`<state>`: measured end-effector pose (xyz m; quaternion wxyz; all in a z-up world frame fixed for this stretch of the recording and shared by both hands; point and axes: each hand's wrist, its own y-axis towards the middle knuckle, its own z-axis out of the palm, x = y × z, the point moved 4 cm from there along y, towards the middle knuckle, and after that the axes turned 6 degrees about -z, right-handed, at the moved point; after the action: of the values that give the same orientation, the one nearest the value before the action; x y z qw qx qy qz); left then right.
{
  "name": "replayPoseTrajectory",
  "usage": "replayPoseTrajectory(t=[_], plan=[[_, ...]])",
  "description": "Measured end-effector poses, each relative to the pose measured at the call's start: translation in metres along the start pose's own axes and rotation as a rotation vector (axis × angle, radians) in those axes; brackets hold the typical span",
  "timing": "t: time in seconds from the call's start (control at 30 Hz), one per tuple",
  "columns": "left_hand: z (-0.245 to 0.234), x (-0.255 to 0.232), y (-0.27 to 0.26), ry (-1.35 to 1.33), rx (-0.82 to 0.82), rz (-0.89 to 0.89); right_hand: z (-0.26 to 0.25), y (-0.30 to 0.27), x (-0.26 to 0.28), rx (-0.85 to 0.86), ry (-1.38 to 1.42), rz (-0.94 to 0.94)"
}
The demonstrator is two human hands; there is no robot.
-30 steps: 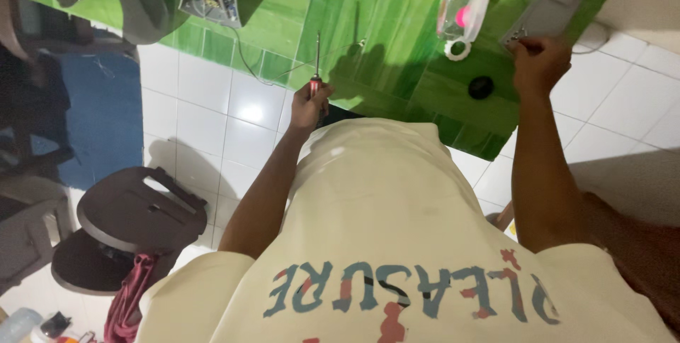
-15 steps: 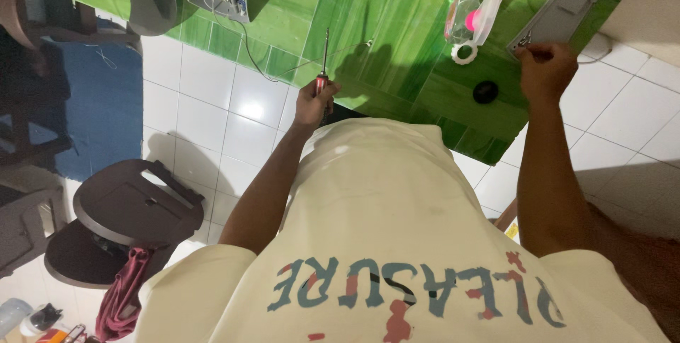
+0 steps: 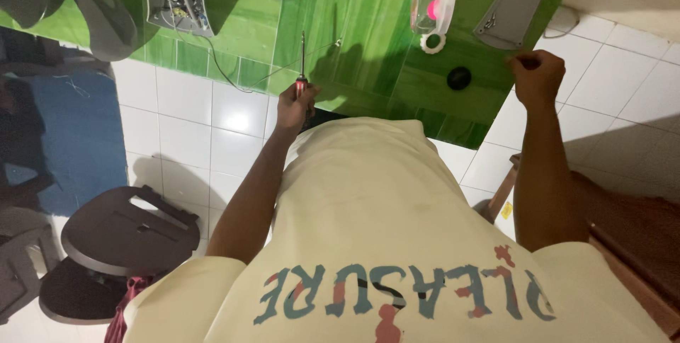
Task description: The person uses a screwdriver to remove screws from the back cover of a small white electrical appliance, likely a fan. They remove the cover, place it aside, and then manipulate the internal wiring and components with their hands.
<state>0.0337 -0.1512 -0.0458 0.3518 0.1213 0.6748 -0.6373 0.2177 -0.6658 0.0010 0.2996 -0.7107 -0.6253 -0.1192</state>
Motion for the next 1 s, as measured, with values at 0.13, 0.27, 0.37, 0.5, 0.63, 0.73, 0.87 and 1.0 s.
replayPoseTrajectory(t=[0.13, 0.27, 0.37, 0.5, 0.63, 0.73, 0.87, 1.0], plan=[[0.004, -0.006, 0.0, -0.017, 0.003, -0.023, 0.005, 0.002, -0.001, -0.019, 0.023, -0.009], [0.0, -0.009, 0.0, 0.014, -0.021, -0.036, 0.013, 0.022, 0.007, -0.044, 0.044, -0.071], [-0.003, -0.01, 0.0, -0.002, -0.022, -0.001, 0.019, 0.037, 0.013, -0.032, 0.101, -0.095], [-0.006, -0.007, -0.002, -0.016, -0.022, 0.016, 0.021, 0.04, 0.019, -0.037, 0.076, -0.09], [-0.011, -0.007, -0.003, -0.022, -0.03, 0.005, 0.022, 0.035, 0.025, -0.047, 0.065, -0.103], [-0.011, -0.008, -0.004, 0.0, -0.021, 0.005, 0.024, 0.029, 0.027, -0.055, 0.106, -0.108], [-0.01, -0.012, -0.001, -0.027, -0.002, -0.003, 0.026, 0.024, 0.031, -0.069, 0.111, -0.099], [-0.013, -0.014, 0.007, 0.013, 0.004, 0.005, 0.031, 0.015, 0.031, -0.063, 0.174, -0.037]])
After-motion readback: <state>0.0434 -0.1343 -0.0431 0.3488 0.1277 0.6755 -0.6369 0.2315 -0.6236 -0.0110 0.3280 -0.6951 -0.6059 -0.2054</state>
